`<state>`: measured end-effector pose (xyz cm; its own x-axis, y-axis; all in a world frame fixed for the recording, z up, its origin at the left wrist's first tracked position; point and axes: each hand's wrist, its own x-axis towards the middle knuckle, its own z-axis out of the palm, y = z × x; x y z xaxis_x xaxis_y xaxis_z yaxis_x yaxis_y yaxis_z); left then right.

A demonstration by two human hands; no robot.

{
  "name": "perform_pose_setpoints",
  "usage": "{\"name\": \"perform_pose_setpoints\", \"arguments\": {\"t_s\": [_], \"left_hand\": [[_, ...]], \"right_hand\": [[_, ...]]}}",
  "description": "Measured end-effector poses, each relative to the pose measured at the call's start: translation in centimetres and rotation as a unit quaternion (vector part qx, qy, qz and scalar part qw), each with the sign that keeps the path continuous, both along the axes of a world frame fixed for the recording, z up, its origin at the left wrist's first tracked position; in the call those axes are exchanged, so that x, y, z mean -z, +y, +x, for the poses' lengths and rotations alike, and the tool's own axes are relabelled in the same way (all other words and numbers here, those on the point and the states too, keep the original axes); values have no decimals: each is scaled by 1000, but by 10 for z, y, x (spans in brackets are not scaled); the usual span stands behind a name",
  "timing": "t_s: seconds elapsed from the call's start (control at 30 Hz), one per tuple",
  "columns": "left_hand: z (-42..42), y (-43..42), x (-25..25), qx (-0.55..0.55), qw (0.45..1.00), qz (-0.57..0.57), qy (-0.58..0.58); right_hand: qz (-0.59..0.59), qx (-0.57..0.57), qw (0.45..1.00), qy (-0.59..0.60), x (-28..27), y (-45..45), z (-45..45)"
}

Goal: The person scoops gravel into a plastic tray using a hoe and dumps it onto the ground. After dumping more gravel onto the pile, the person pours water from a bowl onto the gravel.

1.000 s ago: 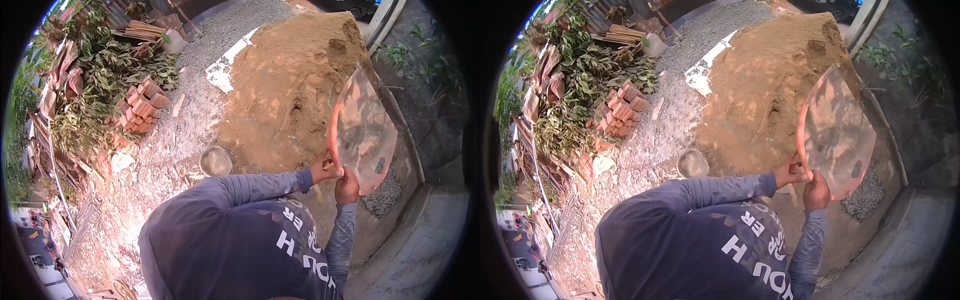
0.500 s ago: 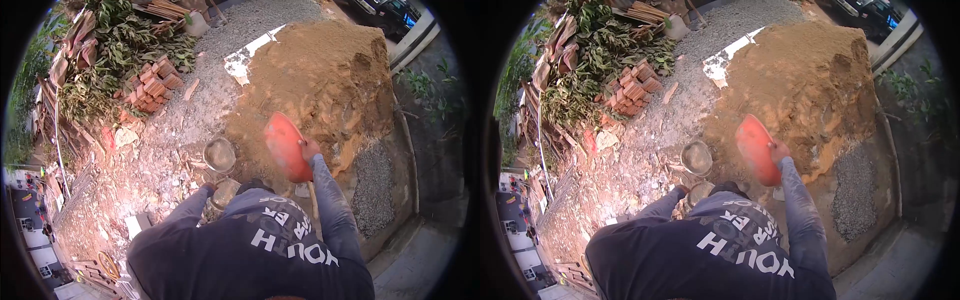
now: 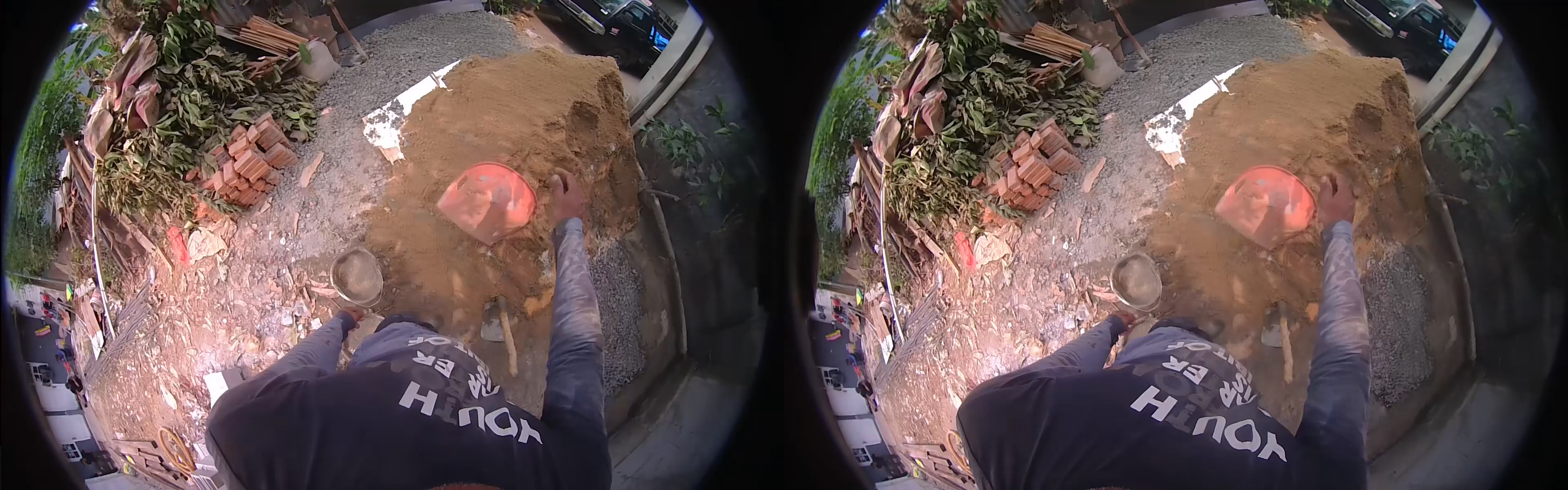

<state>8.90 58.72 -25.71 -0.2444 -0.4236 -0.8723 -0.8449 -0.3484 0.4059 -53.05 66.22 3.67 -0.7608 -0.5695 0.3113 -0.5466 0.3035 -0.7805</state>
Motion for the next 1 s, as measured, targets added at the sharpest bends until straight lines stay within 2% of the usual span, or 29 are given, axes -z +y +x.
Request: {"name": "perform_pose_setpoints", "arguments": {"t_s": [0.07,0.13,0.17,0.2,0.23,0.27,0.33,0.37,0.4,0.47,0.5,0.53,0.57,0.6,0.67,0.73,0.77,0.83,0.9,0.93,0.97,1.0], "left_hand": [[-49,-24,-3,130,990,-47,27],[-83,-42,22,97,980,-97,143],[-100,-51,19,99,982,-92,135],[-120,-62,12,106,983,-87,125],[-137,-70,7,116,983,-85,117],[-150,-75,1,148,980,-84,99],[-179,-94,10,251,963,-85,56],[-187,-105,27,332,935,-81,90],[-196,-117,53,431,892,-65,120],[-250,-99,36,508,861,-11,4],[-286,-76,17,510,859,21,-43],[-302,-53,1,499,860,37,-104],[-322,-38,-1,543,832,49,-99],[-336,-7,-15,603,786,46,-123],[-363,70,-69,701,694,42,-160],[-372,147,-94,781,596,42,-181],[-371,172,-91,806,565,48,-169],[-358,227,-88,849,505,61,-141],[-320,293,-110,874,473,49,-101],[-293,323,-126,873,478,48,-82],[-266,356,-132,872,483,51,-57],[-243,378,-130,878,474,65,-29]], "right_hand": [[19,-79,993,-82,69,59,64],[192,-78,969,-137,114,140,162],[235,-71,949,-198,148,191,214],[352,-68,899,-252,139,231,264],[432,-71,847,-302,212,298,300],[430,14,846,-317,285,388,351],[503,152,730,-437,274,516,435],[484,232,702,-469,266,558,474],[445,319,688,-477,258,593,508],[329,505,670,-433,225,652,570],[264,596,648,-395,204,673,609],[203,676,616,-351,181,689,643],[165,735,583,-304,160,693,673],[87,795,514,-309,146,698,696],[160,820,487,-253,143,693,756],[58,858,398,-319,143,653,795],[7,868,357,-347,145,636,813],[40,858,304,-412,216,601,872],[90,797,282,-527,270,553,898],[93,737,318,-588,299,532,907],[52,716,294,-631,319,517,905],[30,698,278,-659,396,497,921]]}}
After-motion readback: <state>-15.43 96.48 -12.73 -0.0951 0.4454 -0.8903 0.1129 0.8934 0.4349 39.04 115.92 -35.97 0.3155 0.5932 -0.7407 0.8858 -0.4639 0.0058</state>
